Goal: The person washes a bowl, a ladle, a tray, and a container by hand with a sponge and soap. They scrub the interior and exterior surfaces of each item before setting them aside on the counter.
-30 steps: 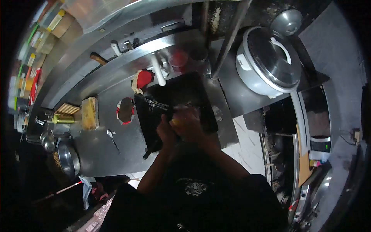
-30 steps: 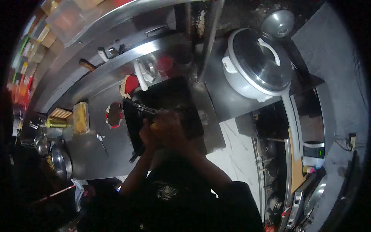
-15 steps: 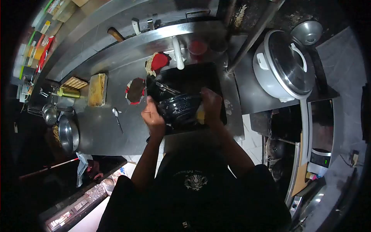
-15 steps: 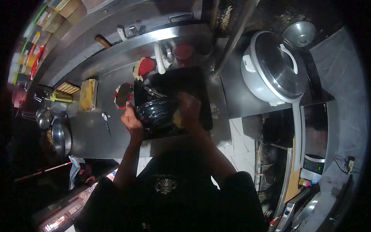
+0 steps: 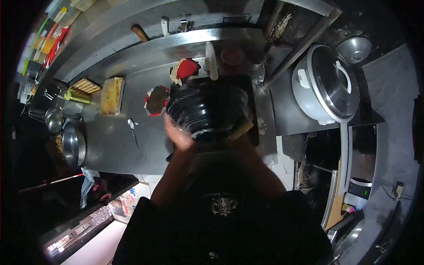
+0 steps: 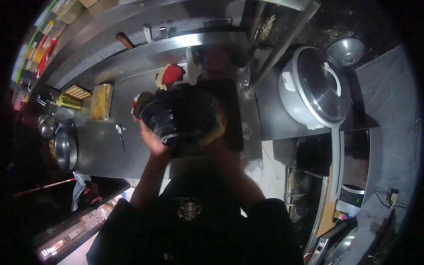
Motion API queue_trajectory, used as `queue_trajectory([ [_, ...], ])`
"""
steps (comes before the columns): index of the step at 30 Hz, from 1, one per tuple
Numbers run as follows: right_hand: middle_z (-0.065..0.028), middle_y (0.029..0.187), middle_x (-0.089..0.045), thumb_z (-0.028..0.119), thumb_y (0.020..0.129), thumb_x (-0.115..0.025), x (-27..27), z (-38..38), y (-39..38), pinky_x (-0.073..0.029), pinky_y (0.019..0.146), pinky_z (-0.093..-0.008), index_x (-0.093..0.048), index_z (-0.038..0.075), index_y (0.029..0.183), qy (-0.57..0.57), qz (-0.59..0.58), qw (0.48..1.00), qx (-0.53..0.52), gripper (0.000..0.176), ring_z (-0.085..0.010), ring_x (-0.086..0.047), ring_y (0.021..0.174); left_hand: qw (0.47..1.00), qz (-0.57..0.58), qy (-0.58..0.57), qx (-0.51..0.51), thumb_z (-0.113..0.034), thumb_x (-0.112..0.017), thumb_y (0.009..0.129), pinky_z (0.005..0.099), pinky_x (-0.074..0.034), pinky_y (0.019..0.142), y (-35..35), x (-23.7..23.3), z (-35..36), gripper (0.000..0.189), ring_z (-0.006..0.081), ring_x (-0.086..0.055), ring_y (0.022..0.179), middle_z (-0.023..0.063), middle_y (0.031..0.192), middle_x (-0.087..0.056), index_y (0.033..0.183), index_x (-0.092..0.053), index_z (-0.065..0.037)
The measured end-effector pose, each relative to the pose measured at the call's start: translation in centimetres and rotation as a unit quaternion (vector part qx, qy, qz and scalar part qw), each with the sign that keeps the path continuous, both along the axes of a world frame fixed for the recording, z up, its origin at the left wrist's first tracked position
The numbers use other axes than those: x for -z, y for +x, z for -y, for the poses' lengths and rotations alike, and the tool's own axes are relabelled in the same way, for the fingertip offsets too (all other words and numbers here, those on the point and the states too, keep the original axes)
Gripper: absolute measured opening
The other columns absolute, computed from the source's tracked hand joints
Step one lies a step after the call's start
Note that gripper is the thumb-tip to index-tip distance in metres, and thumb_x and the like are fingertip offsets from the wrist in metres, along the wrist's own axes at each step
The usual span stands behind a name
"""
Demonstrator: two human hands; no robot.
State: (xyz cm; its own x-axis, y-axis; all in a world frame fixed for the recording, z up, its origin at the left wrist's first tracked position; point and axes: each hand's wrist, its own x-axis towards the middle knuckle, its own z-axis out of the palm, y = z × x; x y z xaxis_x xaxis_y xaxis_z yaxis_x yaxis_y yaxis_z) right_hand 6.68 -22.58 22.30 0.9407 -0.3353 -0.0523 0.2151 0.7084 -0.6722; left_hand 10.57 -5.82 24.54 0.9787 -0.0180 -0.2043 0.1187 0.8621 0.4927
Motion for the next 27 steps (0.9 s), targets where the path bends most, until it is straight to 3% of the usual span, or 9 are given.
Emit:
queue_trajectory([
  [3,-0.0134,0.115,-0.061,0.028,0.090,-0.058,0.9,-2.7,-0.6,-0.049,0.087,-0.0418,-0.061,0.006,0.117,0.225,-0.002,0.974,0.010,0.034,-0.0300,-0.057,0.110,0.997,0.052,-0.047,-0.045,-0.035,-0.038,0.100,0.0393,-0.055,0.083,0.5,11.9,1.4,0.043,0.0240,-0.065,0.095,0.0104,0.112,-0.064,0.121,-0.055,-0.001],
  [7,-0.0131,0.120,-0.059,0.027,0.093,-0.056,3.5,0.0,1.5,-0.048,0.095,-0.0414,-0.060,0.005,0.119,0.245,0.024,0.969,-0.027,0.034,-0.0295,-0.055,0.115,0.991,-0.091,-0.027,-0.097,-0.034,-0.045,0.098,0.0393,-0.049,0.065,1.7,0.1,3.1,0.037,0.0210,-0.063,0.072,0.0058,0.089,-0.068,0.089,-0.064,-0.004],
  [9,-0.0143,0.121,-0.059,0.025,0.092,-0.058,6.7,2.6,2.0,-0.048,0.095,-0.0411,-0.062,0.005,0.116,0.266,0.005,0.962,-0.055,0.031,-0.0298,-0.054,0.116,0.969,-0.050,0.240,-0.029,-0.033,-0.048,0.097,0.0402,-0.048,0.060,3.5,-2.6,1.8,0.039,0.0218,-0.063,0.064,0.0057,0.077,-0.068,0.078,-0.066,-0.004],
  [11,-0.0163,0.117,-0.060,0.022,0.088,-0.063,11.4,2.1,2.0,-0.050,0.090,-0.0408,-0.064,0.004,0.107,-0.114,-0.116,0.979,0.121,0.026,-0.0299,-0.056,0.113,0.780,0.088,0.618,0.041,-0.032,-0.050,0.097,0.0422,-0.049,0.059,5.0,-1.8,-0.3,0.042,0.0249,-0.065,0.060,0.0077,0.064,-0.065,0.070,-0.065,-0.003],
  [14,-0.0162,0.108,-0.062,0.017,0.083,-0.068,10.1,0.1,3.3,-0.051,0.083,-0.0384,-0.064,0.004,0.098,-0.423,-0.223,0.858,0.188,0.021,-0.0288,-0.059,0.105,0.529,0.305,0.791,-0.035,-0.030,-0.056,0.095,0.0445,-0.036,0.046,4.2,-3.5,3.0,0.056,0.0325,-0.045,0.039,0.0125,0.042,-0.045,0.048,-0.050,-0.001],
  [15,-0.0155,0.107,-0.062,0.016,0.083,-0.069,7.5,-0.2,3.5,-0.051,0.082,-0.0372,-0.064,0.004,0.097,-0.472,-0.218,0.837,0.168,0.019,-0.0282,-0.060,0.102,0.536,0.308,0.786,-0.019,-0.032,-0.053,0.098,0.0355,-0.035,0.046,4.3,-3.1,2.7,0.053,0.0114,-0.042,0.041,0.0137,0.046,-0.036,0.058,-0.053,0.003],
  [18,-0.0131,0.105,-0.061,0.016,0.082,-0.070,-1.0,-0.3,3.0,-0.051,0.080,-0.0335,-0.064,0.005,0.094,-0.587,-0.144,0.792,0.085,0.017,-0.0264,-0.061,0.098,0.673,0.270,0.684,-0.080,-0.033,-0.057,0.095,0.0381,-0.030,0.042,5.1,-2.0,1.7,0.059,0.0289,-0.030,0.039,0.0125,0.042,-0.037,0.048,-0.042,0.000],
  [23,-0.0103,0.093,-0.065,0.023,0.089,-0.059,-2.8,-1.3,3.8,-0.054,0.075,-0.0344,-0.064,0.004,0.089,-0.067,-0.035,0.977,0.200,0.020,-0.0231,-0.064,0.084,0.977,-0.030,0.200,-0.063,-0.030,-0.053,0.096,0.0302,-0.046,0.056,5.2,-5.7,0.4,0.031,0.0160,-0.056,0.056,0.0037,0.070,-0.062,0.076,-0.060,-0.007],
  [27,-0.0083,0.077,-0.065,0.029,0.095,-0.050,-6.9,-3.0,5.4,-0.056,0.068,-0.0343,-0.064,0.002,0.085,0.267,-0.062,0.943,0.190,0.032,-0.0209,-0.065,0.067,0.996,0.073,-0.042,-0.003,-0.035,-0.050,0.095,0.0392,-0.052,0.086,4.2,3.2,2.5,0.036,0.0229,-0.063,0.096,0.0079,0.105,-0.064,0.118,-0.057,-0.008],
])
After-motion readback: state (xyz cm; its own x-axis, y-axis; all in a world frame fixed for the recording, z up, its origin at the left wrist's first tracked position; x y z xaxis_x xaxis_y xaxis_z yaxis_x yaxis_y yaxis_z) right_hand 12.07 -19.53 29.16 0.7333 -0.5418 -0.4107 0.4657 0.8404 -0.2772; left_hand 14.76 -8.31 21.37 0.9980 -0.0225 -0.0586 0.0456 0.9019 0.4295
